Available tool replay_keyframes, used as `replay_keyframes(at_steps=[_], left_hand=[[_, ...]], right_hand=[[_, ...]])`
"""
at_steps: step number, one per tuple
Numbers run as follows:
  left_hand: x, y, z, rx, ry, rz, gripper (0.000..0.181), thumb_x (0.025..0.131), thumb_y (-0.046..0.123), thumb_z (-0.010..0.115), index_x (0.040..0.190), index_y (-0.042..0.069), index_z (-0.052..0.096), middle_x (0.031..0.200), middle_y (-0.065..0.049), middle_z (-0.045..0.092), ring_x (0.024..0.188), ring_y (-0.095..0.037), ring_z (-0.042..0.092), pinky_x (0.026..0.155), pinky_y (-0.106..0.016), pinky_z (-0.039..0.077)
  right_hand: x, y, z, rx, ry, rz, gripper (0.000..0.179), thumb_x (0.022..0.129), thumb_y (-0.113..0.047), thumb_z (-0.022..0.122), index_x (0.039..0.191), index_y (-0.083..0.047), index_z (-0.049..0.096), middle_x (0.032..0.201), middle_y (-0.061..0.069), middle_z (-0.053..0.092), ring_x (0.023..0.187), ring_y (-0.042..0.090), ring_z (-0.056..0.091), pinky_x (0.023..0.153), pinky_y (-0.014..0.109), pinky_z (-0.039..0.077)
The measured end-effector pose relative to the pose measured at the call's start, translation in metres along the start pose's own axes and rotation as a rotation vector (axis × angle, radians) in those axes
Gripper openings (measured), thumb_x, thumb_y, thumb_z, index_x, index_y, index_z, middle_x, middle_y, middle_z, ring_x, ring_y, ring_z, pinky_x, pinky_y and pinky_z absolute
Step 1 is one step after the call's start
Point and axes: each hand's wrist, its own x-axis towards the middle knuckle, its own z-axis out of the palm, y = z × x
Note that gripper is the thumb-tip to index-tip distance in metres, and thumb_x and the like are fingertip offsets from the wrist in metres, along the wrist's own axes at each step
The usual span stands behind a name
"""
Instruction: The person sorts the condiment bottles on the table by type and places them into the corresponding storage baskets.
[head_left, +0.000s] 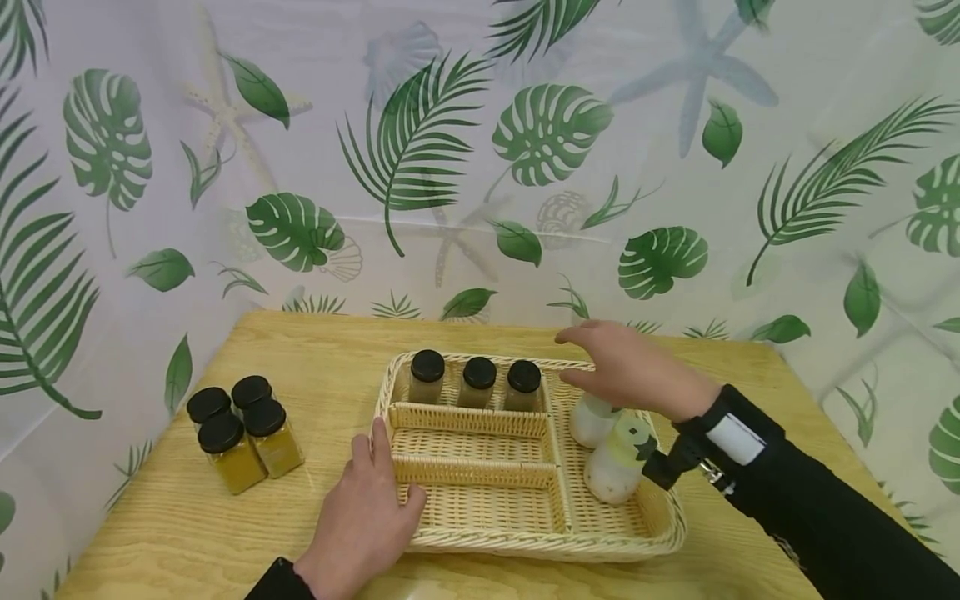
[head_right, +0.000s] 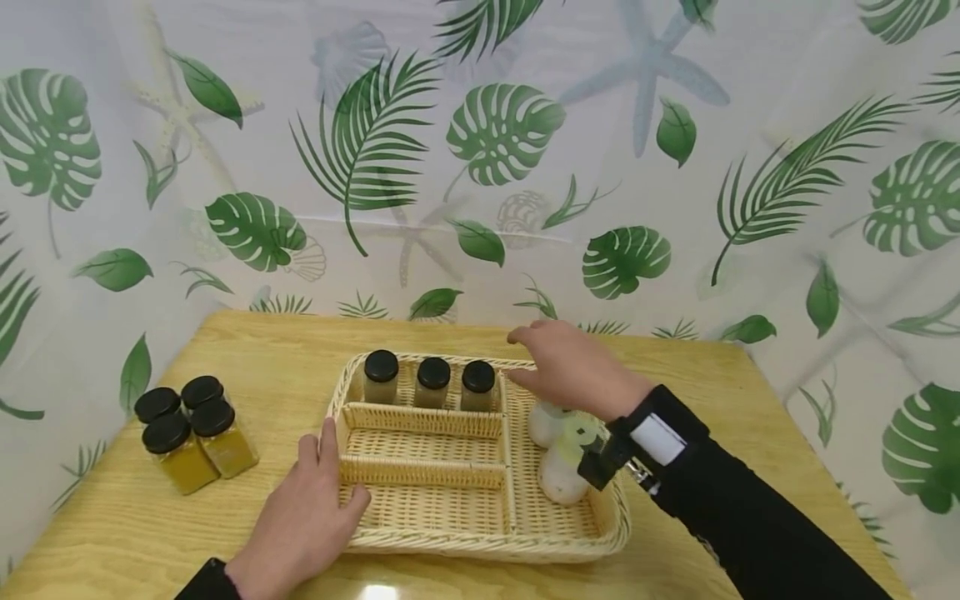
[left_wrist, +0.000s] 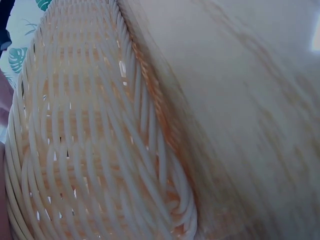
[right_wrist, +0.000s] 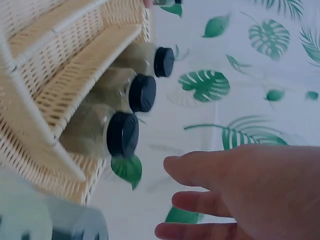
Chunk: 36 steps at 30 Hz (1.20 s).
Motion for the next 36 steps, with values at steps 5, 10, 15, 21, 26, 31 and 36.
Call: replay_keyframes(at_steps=[5, 10, 15, 21, 26, 31, 36], left_hand=[[0.000, 0.002, 0.000, -0.007, -0.025, -0.021, 0.090, 0.085, 0.039, 0.055, 0.148, -0.009, 0.012, 0.116, -0.024, 0.039, 0.074, -0.021, 0.050, 0.050, -0.031, 0.045], [-0.003, 0.004, 0.002, -0.027, -0.078, -0.043, 0.092, 0.085, 0.041, 0.055, 0.149, -0.008, 0.010, 0.121, -0.025, 0.038, 0.071, -0.020, 0.049, 0.048, -0.029, 0.043], [-0.002, 0.004, 0.004, -0.026, -0.068, -0.044, 0.093, 0.085, 0.042, 0.055, 0.149, -0.007, 0.010, 0.122, -0.025, 0.038, 0.072, -0.019, 0.049, 0.049, -0.028, 0.044], [0.001, 0.001, 0.000, -0.007, -0.026, -0.032, 0.093, 0.084, 0.041, 0.056, 0.149, -0.008, 0.011, 0.119, -0.025, 0.039, 0.072, -0.020, 0.050, 0.049, -0.028, 0.045], [0.000, 0.002, 0.002, -0.009, -0.030, -0.029, 0.093, 0.084, 0.041, 0.056, 0.149, -0.008, 0.011, 0.119, -0.024, 0.039, 0.074, -0.019, 0.049, 0.050, -0.029, 0.045], [0.001, 0.003, 0.001, -0.007, -0.033, -0.022, 0.093, 0.084, 0.042, 0.056, 0.149, -0.008, 0.011, 0.118, -0.023, 0.039, 0.073, -0.019, 0.048, 0.050, -0.029, 0.044], [0.000, 0.001, 0.000, 0.006, -0.034, -0.034, 0.094, 0.084, 0.042, 0.056, 0.149, -0.008, 0.011, 0.118, -0.023, 0.039, 0.074, -0.020, 0.049, 0.051, -0.030, 0.046]], right_hand=[[-0.026, 0.026, -0.007, 0.038, 0.045, 0.079, 0.048, 0.091, -0.031, 0.062, 0.130, -0.004, 0.056, 0.126, 0.019, 0.056, 0.104, 0.032, 0.054, 0.082, 0.052, 0.048], [-0.055, 0.056, -0.001, 0.135, 0.051, 0.190, 0.053, 0.092, -0.036, 0.059, 0.132, -0.002, 0.053, 0.125, 0.022, 0.056, 0.100, 0.034, 0.055, 0.074, 0.051, 0.051], [-0.073, 0.082, 0.014, 0.191, 0.058, 0.234, 0.056, 0.092, -0.037, 0.059, 0.130, 0.003, 0.053, 0.112, 0.024, 0.061, 0.091, 0.033, 0.059, 0.068, 0.047, 0.052], [-0.073, 0.095, 0.043, 0.230, 0.007, 0.262, 0.061, 0.094, -0.040, 0.056, 0.133, 0.006, 0.048, 0.075, 0.008, 0.058, 0.059, 0.017, 0.050, 0.051, 0.033, 0.041], [-0.078, 0.099, 0.070, 0.266, 0.012, 0.308, 0.064, 0.095, -0.042, 0.053, 0.135, 0.008, 0.044, 0.062, 0.003, 0.045, 0.053, 0.016, 0.038, 0.048, 0.031, 0.031], [-0.078, 0.098, 0.088, 0.336, -0.014, 0.329, 0.058, 0.095, -0.029, 0.054, 0.138, 0.007, 0.040, 0.057, 0.001, 0.039, 0.047, 0.014, 0.034, 0.044, 0.030, 0.029], [-0.073, 0.094, 0.098, 0.370, -0.005, 0.312, 0.057, 0.090, -0.012, 0.051, 0.142, 0.006, 0.034, 0.058, 0.002, 0.039, 0.045, 0.014, 0.032, 0.043, 0.029, 0.028]])
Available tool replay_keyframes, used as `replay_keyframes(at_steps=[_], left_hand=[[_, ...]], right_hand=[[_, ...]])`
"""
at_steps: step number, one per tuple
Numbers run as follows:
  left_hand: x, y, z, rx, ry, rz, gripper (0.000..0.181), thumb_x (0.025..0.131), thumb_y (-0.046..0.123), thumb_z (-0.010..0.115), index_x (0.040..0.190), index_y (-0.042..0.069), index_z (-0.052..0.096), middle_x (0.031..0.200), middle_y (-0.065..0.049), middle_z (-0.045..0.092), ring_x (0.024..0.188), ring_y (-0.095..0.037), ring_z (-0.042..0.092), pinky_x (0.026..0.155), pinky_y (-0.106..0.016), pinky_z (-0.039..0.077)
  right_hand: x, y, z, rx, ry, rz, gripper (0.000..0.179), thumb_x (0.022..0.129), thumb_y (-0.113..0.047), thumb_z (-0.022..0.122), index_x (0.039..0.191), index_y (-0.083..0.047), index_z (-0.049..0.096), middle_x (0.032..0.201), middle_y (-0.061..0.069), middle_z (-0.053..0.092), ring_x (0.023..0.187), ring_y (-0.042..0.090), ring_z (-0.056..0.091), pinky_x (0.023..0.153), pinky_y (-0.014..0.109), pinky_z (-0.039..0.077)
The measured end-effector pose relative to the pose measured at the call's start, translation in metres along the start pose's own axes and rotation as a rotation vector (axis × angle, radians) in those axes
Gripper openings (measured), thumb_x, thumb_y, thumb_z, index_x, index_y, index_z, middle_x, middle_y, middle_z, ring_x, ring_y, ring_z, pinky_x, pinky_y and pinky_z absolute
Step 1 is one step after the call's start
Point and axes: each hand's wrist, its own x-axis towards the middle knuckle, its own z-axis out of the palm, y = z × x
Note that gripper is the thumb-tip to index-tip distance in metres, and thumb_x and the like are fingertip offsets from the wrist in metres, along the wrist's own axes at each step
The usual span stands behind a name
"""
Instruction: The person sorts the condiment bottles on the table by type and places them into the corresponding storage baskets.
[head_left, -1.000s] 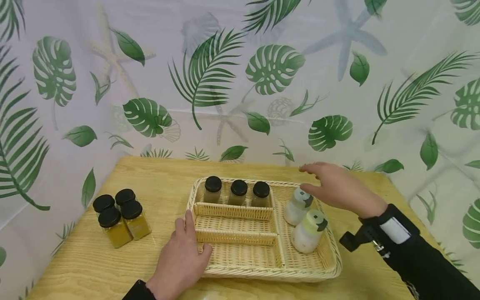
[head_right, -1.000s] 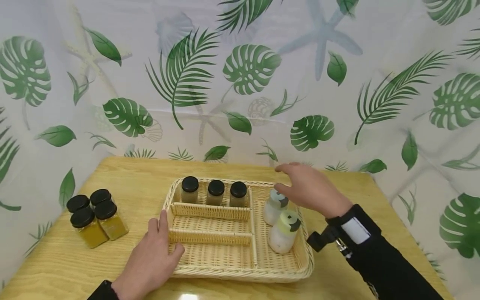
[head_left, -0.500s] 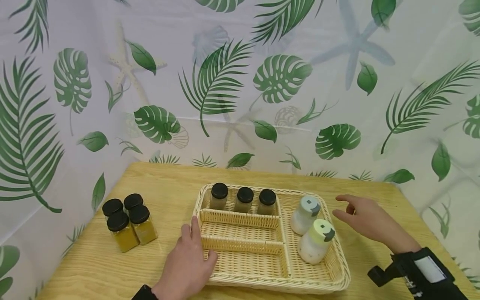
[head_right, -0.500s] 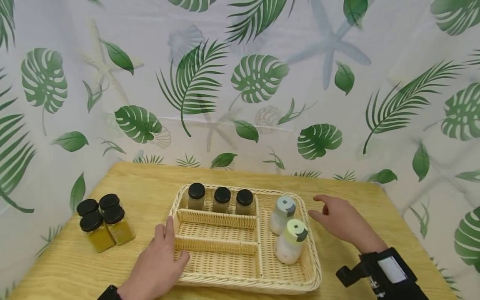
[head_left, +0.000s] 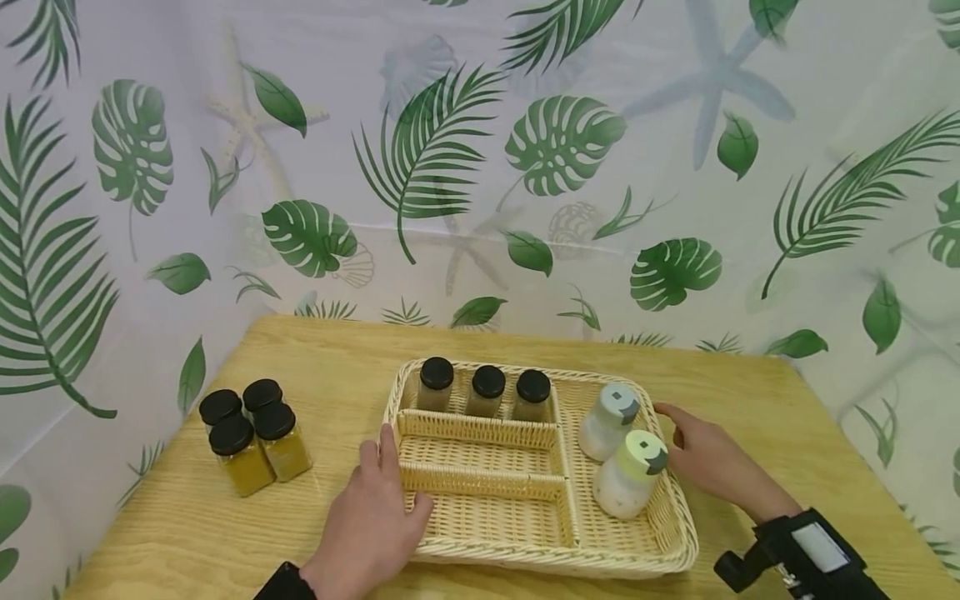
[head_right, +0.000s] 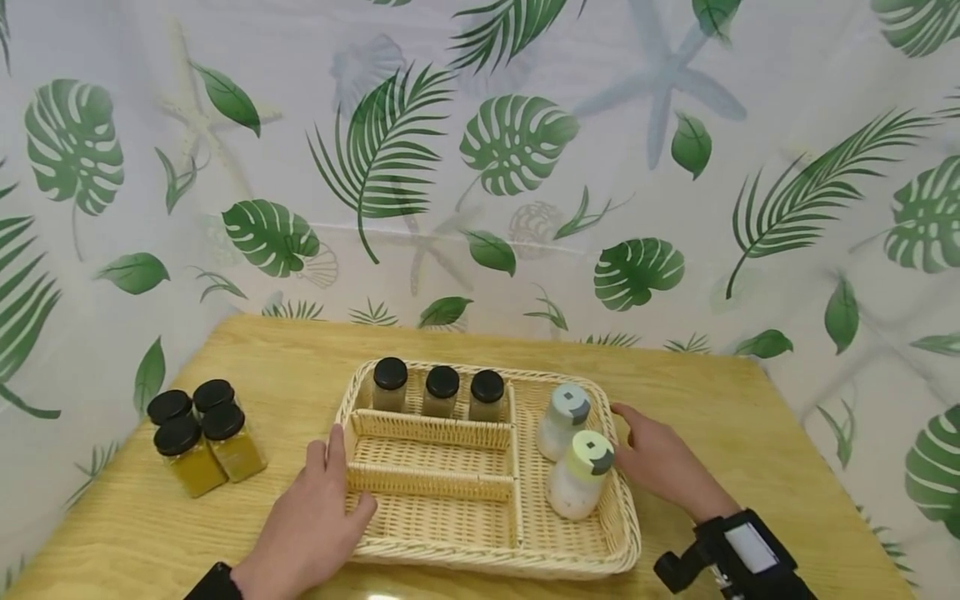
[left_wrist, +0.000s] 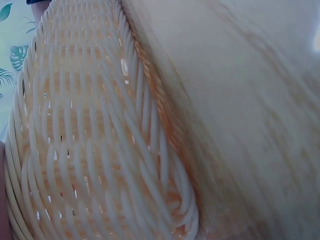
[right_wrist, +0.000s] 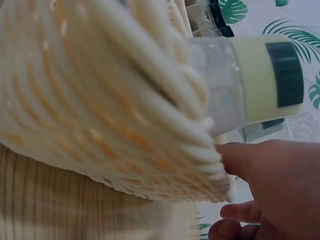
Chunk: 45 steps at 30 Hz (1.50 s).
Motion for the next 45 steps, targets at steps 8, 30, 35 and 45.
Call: replay_keyframes(at_steps=[8, 30, 35, 45], left_hand=[[0.000, 0.000, 0.002, -0.009, 0.021, 0.016, 0.093, 0.085, 0.043, 0.056, 0.149, -0.008, 0.011, 0.120, -0.023, 0.039, 0.079, -0.021, 0.051, 0.056, -0.033, 0.049], [0.002, -0.003, -0.011, 0.008, -0.008, 0.020, 0.088, 0.085, 0.043, 0.054, 0.148, -0.008, 0.019, 0.127, -0.026, 0.041, 0.090, -0.027, 0.052, 0.063, -0.038, 0.051], [0.004, -0.004, -0.021, -0.016, -0.010, 0.038, 0.084, 0.087, 0.043, 0.055, 0.146, -0.008, 0.025, 0.128, -0.025, 0.042, 0.109, -0.032, 0.044, 0.087, -0.048, 0.046], [0.008, -0.020, -0.066, 0.031, 0.329, 0.177, 0.050, 0.084, 0.034, 0.061, 0.116, -0.003, 0.061, 0.111, -0.017, 0.054, 0.104, -0.032, 0.044, 0.085, -0.052, 0.039]], right_hand=[[-0.002, -0.002, 0.008, 0.019, 0.019, -0.050, 0.069, 0.096, -0.021, 0.052, 0.148, 0.009, 0.017, 0.098, 0.026, 0.063, 0.079, 0.030, 0.059, 0.063, 0.044, 0.050], [-0.002, -0.001, 0.030, 0.017, 0.143, -0.123, 0.062, 0.093, -0.002, 0.043, 0.147, 0.011, 0.016, 0.126, 0.041, 0.045, 0.110, 0.048, 0.046, 0.083, 0.064, 0.043], [-0.002, 0.001, 0.028, 0.019, 0.119, -0.090, 0.064, 0.092, -0.001, 0.042, 0.147, 0.012, 0.012, 0.129, 0.041, 0.040, 0.114, 0.048, 0.040, 0.086, 0.065, 0.040], [-0.002, 0.000, 0.030, 0.015, 0.123, -0.090, 0.062, 0.096, -0.005, 0.042, 0.148, 0.009, 0.011, 0.131, 0.040, 0.040, 0.115, 0.047, 0.040, 0.088, 0.065, 0.039]])
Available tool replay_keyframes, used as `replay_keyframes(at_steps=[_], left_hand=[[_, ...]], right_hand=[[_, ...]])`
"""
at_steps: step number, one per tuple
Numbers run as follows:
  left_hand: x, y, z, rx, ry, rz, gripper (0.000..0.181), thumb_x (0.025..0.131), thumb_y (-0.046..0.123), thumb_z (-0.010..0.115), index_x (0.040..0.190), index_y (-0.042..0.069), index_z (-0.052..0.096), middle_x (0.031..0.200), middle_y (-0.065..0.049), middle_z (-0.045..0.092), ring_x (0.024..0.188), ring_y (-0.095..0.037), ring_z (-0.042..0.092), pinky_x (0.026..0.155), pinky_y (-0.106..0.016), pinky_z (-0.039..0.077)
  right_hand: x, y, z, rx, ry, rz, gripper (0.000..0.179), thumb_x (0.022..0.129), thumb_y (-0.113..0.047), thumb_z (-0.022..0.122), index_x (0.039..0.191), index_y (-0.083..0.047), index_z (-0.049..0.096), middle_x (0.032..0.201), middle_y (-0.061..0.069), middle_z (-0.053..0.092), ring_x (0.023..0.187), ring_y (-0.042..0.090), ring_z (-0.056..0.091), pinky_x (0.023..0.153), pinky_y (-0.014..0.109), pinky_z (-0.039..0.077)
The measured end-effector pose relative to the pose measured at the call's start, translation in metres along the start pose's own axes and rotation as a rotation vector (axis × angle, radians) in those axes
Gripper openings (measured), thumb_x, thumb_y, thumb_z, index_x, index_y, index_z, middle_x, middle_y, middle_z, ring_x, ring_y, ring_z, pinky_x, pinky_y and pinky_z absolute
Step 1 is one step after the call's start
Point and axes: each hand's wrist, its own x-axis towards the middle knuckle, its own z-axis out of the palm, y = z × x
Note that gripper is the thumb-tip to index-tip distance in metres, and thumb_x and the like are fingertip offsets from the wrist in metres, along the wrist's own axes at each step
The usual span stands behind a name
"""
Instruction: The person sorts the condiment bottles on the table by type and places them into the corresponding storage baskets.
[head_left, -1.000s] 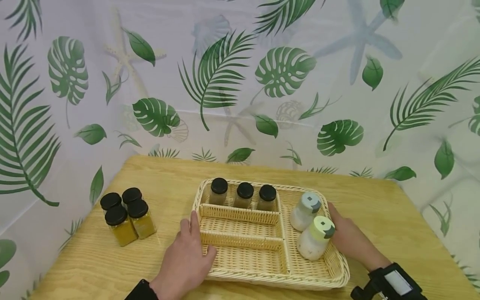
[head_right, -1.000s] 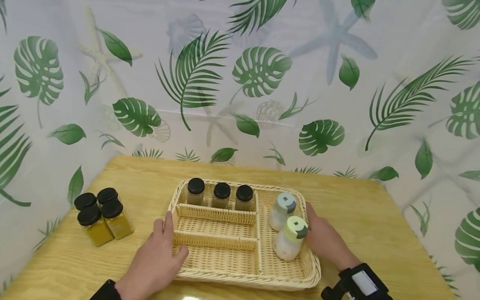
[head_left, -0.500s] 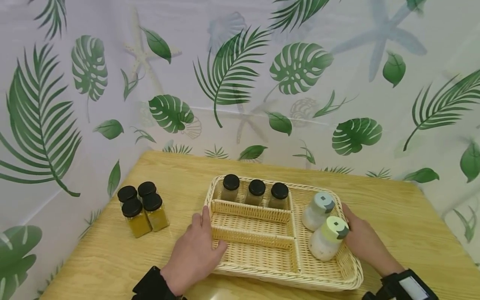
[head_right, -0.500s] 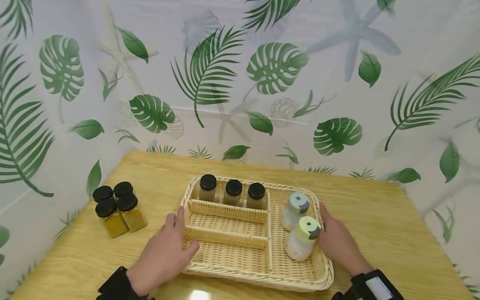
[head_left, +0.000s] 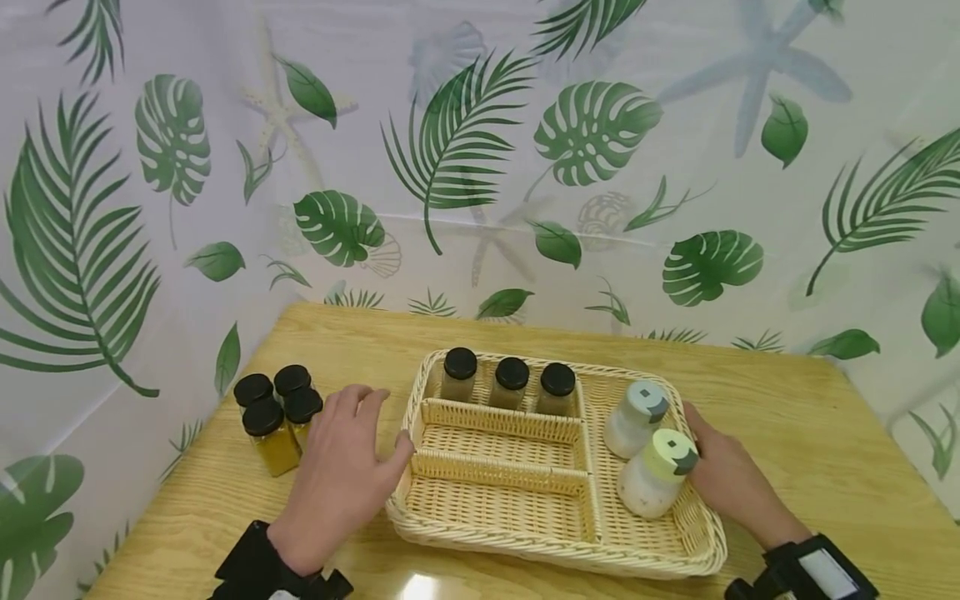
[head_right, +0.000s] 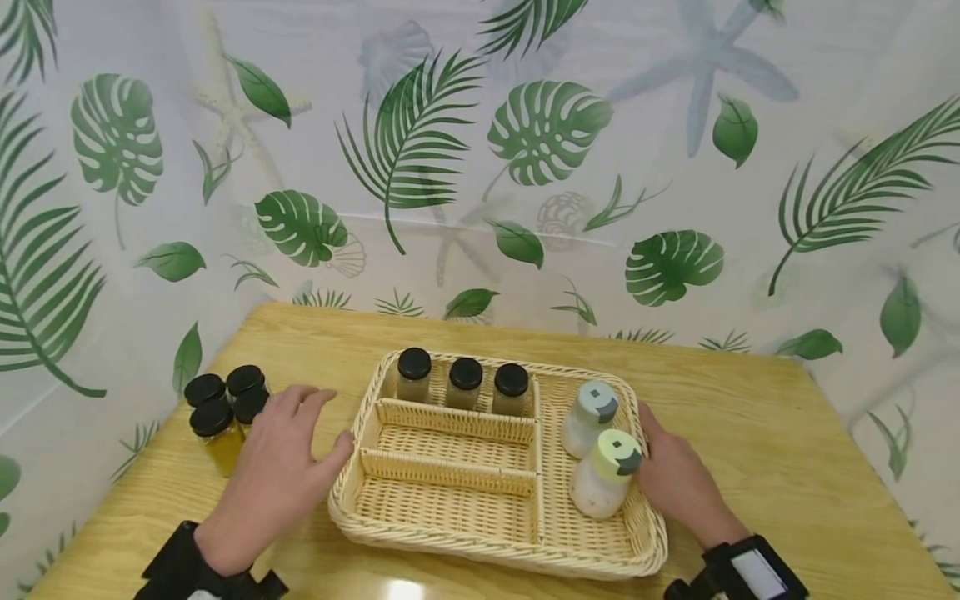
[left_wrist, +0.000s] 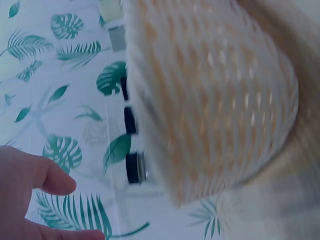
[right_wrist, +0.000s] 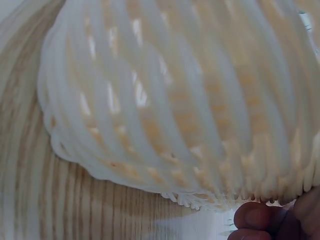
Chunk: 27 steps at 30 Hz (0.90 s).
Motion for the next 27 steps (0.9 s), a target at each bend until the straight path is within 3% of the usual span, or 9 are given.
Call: replay_keyframes(at_steps=[6, 10, 15, 19, 27], left_hand=[[0.004, -0.025, -0.013, 0.074, 0.070, 0.017, 0.036, 0.083, 0.025, 0.063, 0.107, -0.001, 0.066, 0.104, -0.016, 0.059, 0.099, -0.033, 0.049, 0.080, -0.056, 0.040], [0.003, -0.038, -0.016, 0.159, 0.073, 0.026, 0.034, 0.081, 0.021, 0.066, 0.107, -0.002, 0.065, 0.105, -0.019, 0.058, 0.099, -0.036, 0.047, 0.079, -0.058, 0.039], [0.001, -0.052, -0.017, 0.270, 0.062, -0.017, 0.040, 0.078, 0.020, 0.071, 0.108, -0.005, 0.064, 0.108, -0.023, 0.056, 0.101, -0.040, 0.044, 0.080, -0.061, 0.035], [-0.001, -0.057, -0.015, 0.305, 0.063, -0.023, 0.040, 0.076, 0.018, 0.072, 0.106, -0.007, 0.065, 0.107, -0.025, 0.057, 0.098, -0.041, 0.046, 0.078, -0.061, 0.037], [-0.001, -0.061, -0.014, 0.314, 0.101, 0.027, 0.030, 0.074, 0.006, 0.071, 0.099, -0.010, 0.067, 0.101, -0.026, 0.057, 0.089, -0.041, 0.048, 0.070, -0.057, 0.042]], right_hand=[[0.000, 0.001, 0.001, 0.009, 0.010, -0.017, 0.061, 0.098, -0.009, 0.041, 0.148, 0.009, 0.011, 0.131, 0.040, 0.039, 0.114, 0.047, 0.042, 0.087, 0.064, 0.040], [0.000, 0.001, 0.001, 0.020, 0.008, -0.013, 0.061, 0.099, -0.011, 0.040, 0.148, 0.008, 0.010, 0.132, 0.040, 0.039, 0.113, 0.046, 0.044, 0.087, 0.063, 0.041], [0.000, 0.002, 0.003, 0.018, 0.018, -0.020, 0.061, 0.098, -0.010, 0.041, 0.148, 0.008, 0.012, 0.132, 0.039, 0.040, 0.113, 0.046, 0.044, 0.086, 0.063, 0.041], [-0.001, 0.002, 0.004, 0.020, 0.042, -0.034, 0.060, 0.099, -0.011, 0.042, 0.148, 0.009, 0.014, 0.131, 0.039, 0.041, 0.113, 0.046, 0.044, 0.086, 0.063, 0.042], [-0.002, 0.003, 0.005, 0.015, 0.059, -0.024, 0.059, 0.098, -0.010, 0.042, 0.149, 0.005, 0.017, 0.129, 0.037, 0.045, 0.110, 0.045, 0.047, 0.084, 0.063, 0.043]])
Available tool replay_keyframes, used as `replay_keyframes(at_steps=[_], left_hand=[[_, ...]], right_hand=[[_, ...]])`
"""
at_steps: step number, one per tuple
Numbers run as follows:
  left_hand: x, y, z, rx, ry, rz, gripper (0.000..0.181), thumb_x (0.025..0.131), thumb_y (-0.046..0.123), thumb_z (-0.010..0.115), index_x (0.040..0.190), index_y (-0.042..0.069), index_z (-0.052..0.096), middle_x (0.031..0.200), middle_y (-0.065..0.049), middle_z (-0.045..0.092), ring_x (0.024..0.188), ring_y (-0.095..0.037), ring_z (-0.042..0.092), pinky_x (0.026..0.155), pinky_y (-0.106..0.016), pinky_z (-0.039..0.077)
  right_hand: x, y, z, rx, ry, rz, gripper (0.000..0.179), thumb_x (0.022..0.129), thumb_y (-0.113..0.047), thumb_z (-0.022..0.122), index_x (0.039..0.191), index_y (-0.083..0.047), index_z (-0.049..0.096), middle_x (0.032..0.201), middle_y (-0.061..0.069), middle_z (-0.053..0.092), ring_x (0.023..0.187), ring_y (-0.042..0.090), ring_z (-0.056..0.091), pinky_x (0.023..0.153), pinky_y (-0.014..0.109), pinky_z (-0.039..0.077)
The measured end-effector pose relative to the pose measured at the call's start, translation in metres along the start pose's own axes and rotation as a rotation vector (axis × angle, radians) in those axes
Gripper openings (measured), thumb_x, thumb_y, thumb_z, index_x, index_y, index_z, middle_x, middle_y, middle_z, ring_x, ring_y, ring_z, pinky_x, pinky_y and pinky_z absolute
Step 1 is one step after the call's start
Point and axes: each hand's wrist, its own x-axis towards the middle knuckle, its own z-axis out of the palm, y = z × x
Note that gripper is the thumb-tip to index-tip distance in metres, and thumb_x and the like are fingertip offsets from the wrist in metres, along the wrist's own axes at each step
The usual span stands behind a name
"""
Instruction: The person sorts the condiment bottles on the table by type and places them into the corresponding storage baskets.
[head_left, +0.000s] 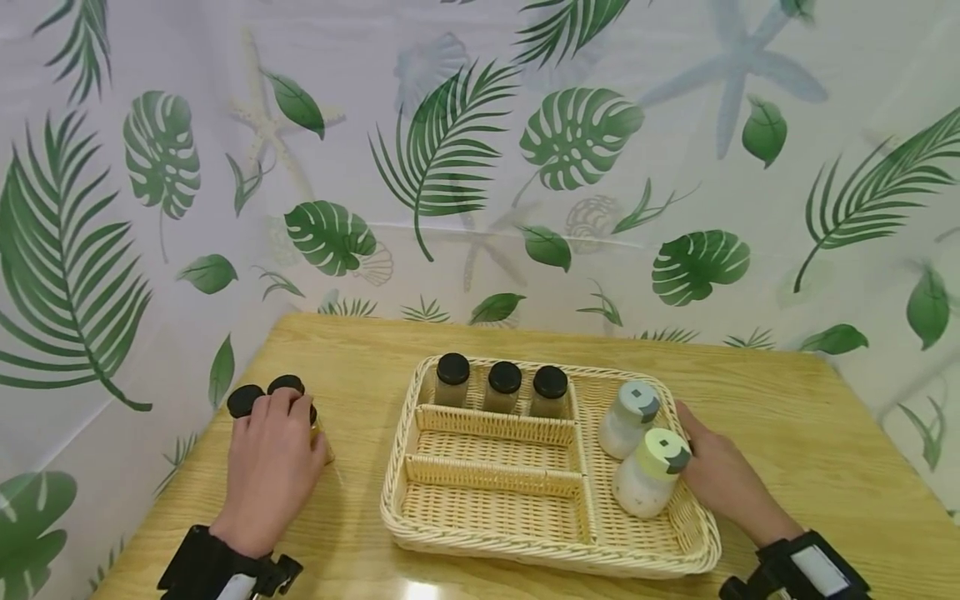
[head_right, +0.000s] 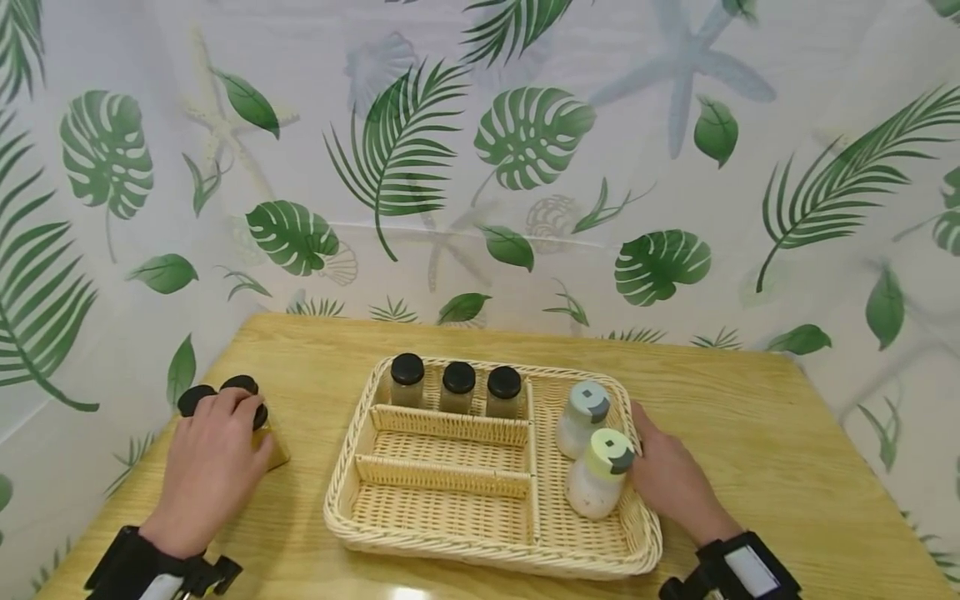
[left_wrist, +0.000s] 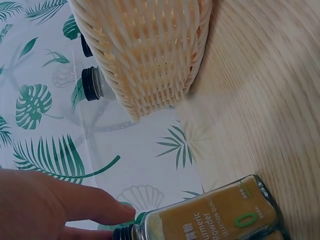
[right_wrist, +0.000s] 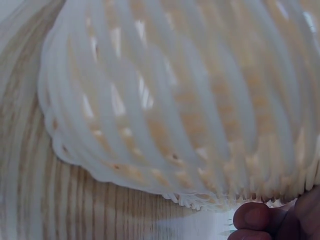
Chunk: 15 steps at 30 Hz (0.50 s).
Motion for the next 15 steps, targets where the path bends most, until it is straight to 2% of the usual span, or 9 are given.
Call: replay_keyframes(at_steps=[6, 12, 15], left_hand=[[-0.0010, -0.0047, 0.0000, -0.010, 0.019, -0.009, 0.031, 0.072, 0.005, 0.072, 0.100, -0.009, 0.066, 0.101, -0.027, 0.057, 0.089, -0.042, 0.049, 0.071, -0.058, 0.042], [0.0015, -0.0063, 0.0020, -0.022, 0.020, -0.005, 0.032, 0.072, 0.002, 0.073, 0.102, -0.007, 0.066, 0.101, -0.027, 0.058, 0.088, -0.042, 0.051, 0.073, -0.058, 0.043], [0.0018, -0.0078, 0.0018, -0.028, 0.019, -0.010, 0.033, 0.071, 0.002, 0.075, 0.101, -0.007, 0.065, 0.100, -0.026, 0.058, 0.087, -0.042, 0.050, 0.072, -0.058, 0.043]], right_hand=[[0.0017, -0.0030, -0.0004, 0.010, -0.016, 0.001, 0.059, 0.098, -0.009, 0.041, 0.149, 0.006, 0.015, 0.131, 0.038, 0.042, 0.112, 0.046, 0.045, 0.085, 0.063, 0.042], [0.0001, -0.0044, -0.0040, 0.005, -0.041, 0.037, 0.062, 0.095, -0.004, 0.039, 0.149, 0.008, 0.011, 0.133, 0.040, 0.038, 0.116, 0.048, 0.039, 0.090, 0.065, 0.037], [0.0010, -0.0046, -0.0031, 0.004, -0.054, 0.047, 0.062, 0.096, -0.006, 0.039, 0.149, 0.006, 0.009, 0.133, 0.039, 0.038, 0.117, 0.048, 0.038, 0.090, 0.065, 0.037]])
